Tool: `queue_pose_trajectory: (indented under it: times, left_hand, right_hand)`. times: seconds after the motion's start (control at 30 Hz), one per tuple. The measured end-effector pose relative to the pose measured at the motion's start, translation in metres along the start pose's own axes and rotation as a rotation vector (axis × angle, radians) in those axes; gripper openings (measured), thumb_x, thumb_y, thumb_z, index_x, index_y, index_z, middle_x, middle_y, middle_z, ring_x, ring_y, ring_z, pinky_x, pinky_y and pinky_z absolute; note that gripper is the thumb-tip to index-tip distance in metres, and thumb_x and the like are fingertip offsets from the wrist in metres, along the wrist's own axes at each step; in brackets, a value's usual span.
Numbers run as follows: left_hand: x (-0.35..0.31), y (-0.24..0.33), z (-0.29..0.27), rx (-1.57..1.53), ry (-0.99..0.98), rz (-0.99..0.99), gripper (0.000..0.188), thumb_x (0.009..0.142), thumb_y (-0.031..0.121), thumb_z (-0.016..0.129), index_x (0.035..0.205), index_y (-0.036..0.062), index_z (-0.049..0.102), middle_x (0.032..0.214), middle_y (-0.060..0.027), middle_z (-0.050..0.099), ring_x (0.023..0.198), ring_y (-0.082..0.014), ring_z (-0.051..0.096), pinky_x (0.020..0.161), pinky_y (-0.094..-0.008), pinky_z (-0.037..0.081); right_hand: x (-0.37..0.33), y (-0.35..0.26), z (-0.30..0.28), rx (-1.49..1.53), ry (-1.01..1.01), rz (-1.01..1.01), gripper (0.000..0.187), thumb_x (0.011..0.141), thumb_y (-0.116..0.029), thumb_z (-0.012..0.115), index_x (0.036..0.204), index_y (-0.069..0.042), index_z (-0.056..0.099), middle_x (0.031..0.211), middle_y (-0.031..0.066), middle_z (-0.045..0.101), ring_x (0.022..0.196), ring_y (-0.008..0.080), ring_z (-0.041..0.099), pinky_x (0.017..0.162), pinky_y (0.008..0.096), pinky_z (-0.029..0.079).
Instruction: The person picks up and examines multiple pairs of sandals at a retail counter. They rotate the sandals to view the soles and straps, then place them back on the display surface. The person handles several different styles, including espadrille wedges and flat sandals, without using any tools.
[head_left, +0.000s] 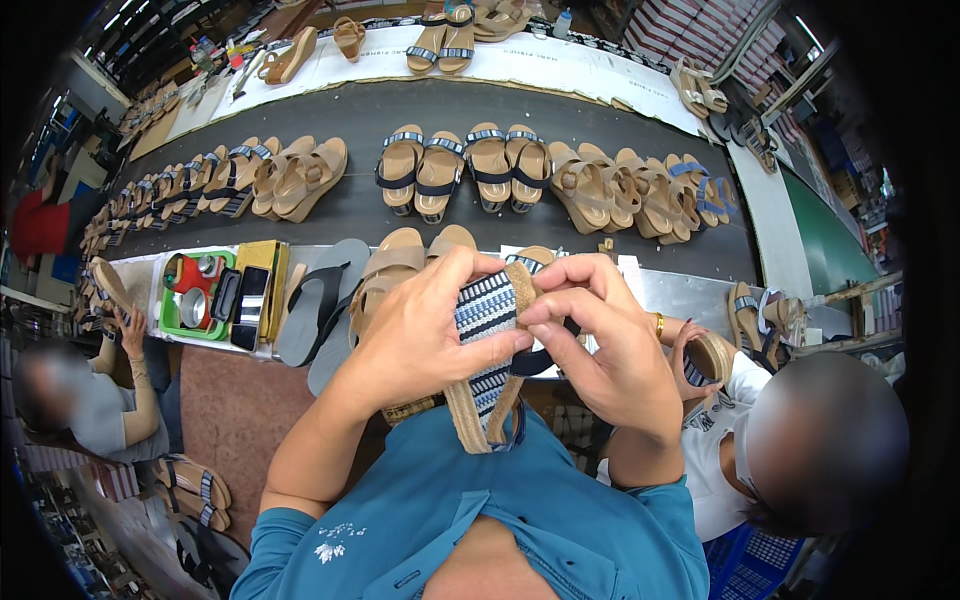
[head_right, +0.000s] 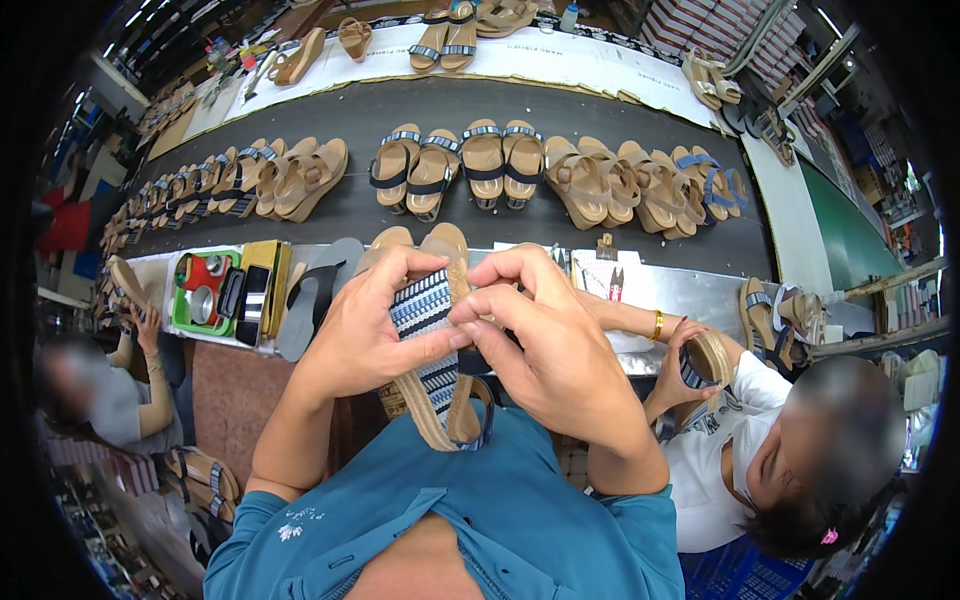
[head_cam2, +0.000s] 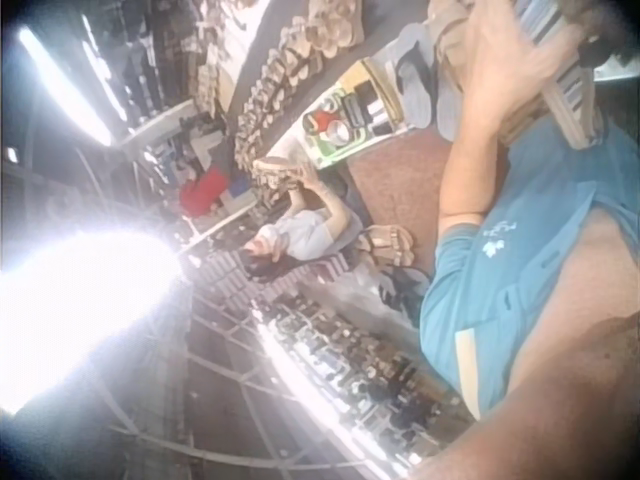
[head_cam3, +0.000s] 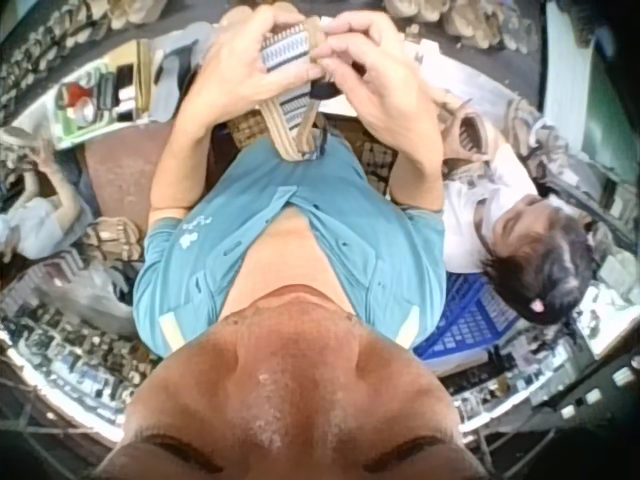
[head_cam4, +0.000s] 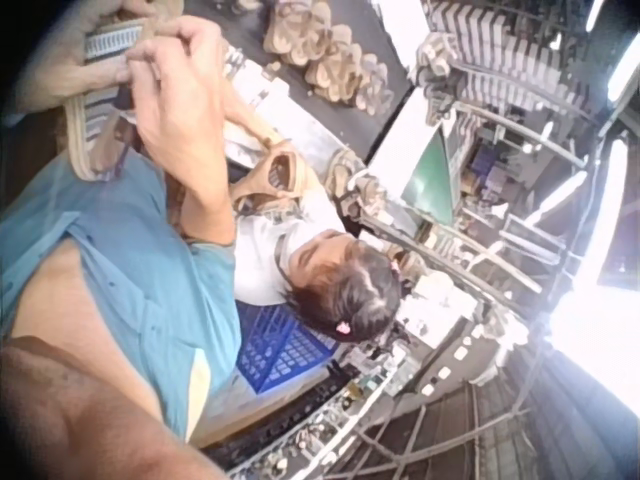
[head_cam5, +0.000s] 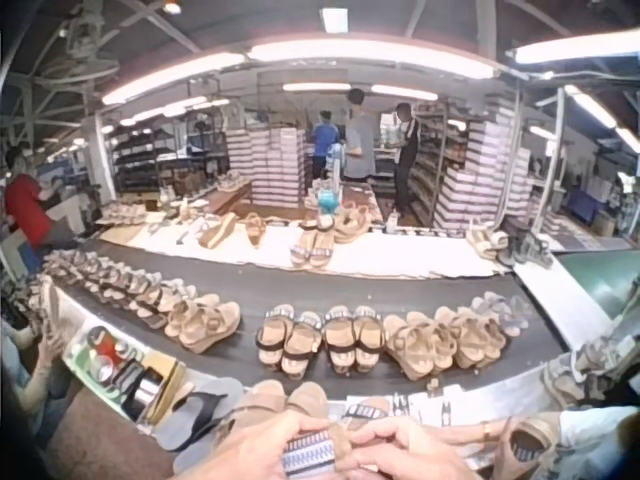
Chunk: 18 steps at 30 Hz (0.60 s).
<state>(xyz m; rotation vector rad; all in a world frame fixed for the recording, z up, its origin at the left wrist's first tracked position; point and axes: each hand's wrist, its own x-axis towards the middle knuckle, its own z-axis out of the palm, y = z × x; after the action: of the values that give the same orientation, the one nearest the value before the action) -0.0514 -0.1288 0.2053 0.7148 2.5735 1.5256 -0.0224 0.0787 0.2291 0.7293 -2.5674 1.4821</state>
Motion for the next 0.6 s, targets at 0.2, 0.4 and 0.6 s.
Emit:
queue_pose_trajectory:
  times: [0.2, 0.4, 0.6]
  left_hand:
    - [-0.002, -0.002, 0.007, 0.025, 0.03, -0.004, 0.057, 0.076, 0.035, 0.082, 0.115, 0.0023, 0.058, 0.098, -0.0173, 0.066, 0.087, -0.0327, 0.068, 0.075, -0.0398, 0.053]
    - [-0.003, -0.001, -0.001, 0.024, 0.034, 0.05, 0.058, 0.074, 0.036, 0.083, 0.114, 0.0007, 0.059, 0.097, -0.0172, 0.066, 0.086, -0.0318, 0.068, 0.073, -0.0382, 0.053]
    - [-0.008, -0.007, 0.005, -0.016, 0.046, 0.072, 0.059, 0.072, 0.037, 0.085, 0.111, 0.0007, 0.06, 0.094, -0.0159, 0.067, 0.084, -0.0301, 0.069, 0.071, -0.0372, 0.053]
  right_hand:
    - [0.003, 0.013, 0.019, 0.191, 0.116, 0.135, 0.029, 0.09, -0.001, 0.065, 0.119, 0.002, 0.058, 0.105, 0.0096, 0.053, 0.087, 0.0149, 0.059, 0.073, 0.0269, 0.051]
    - [0.005, 0.02, 0.02, 0.473, -0.022, 0.249, 0.044, 0.101, -0.01, 0.054, 0.141, 0.001, 0.039, 0.097, 0.0029, 0.052, 0.087, 0.0067, 0.052, 0.074, 0.0214, 0.045]
    - [0.003, 0.036, 0.038, 0.509, -0.01, 0.163, 0.049, 0.101, -0.011, 0.049, 0.148, -0.002, 0.039, 0.081, -0.0007, 0.044, 0.074, 0.0057, 0.044, 0.068, 0.0213, 0.041]
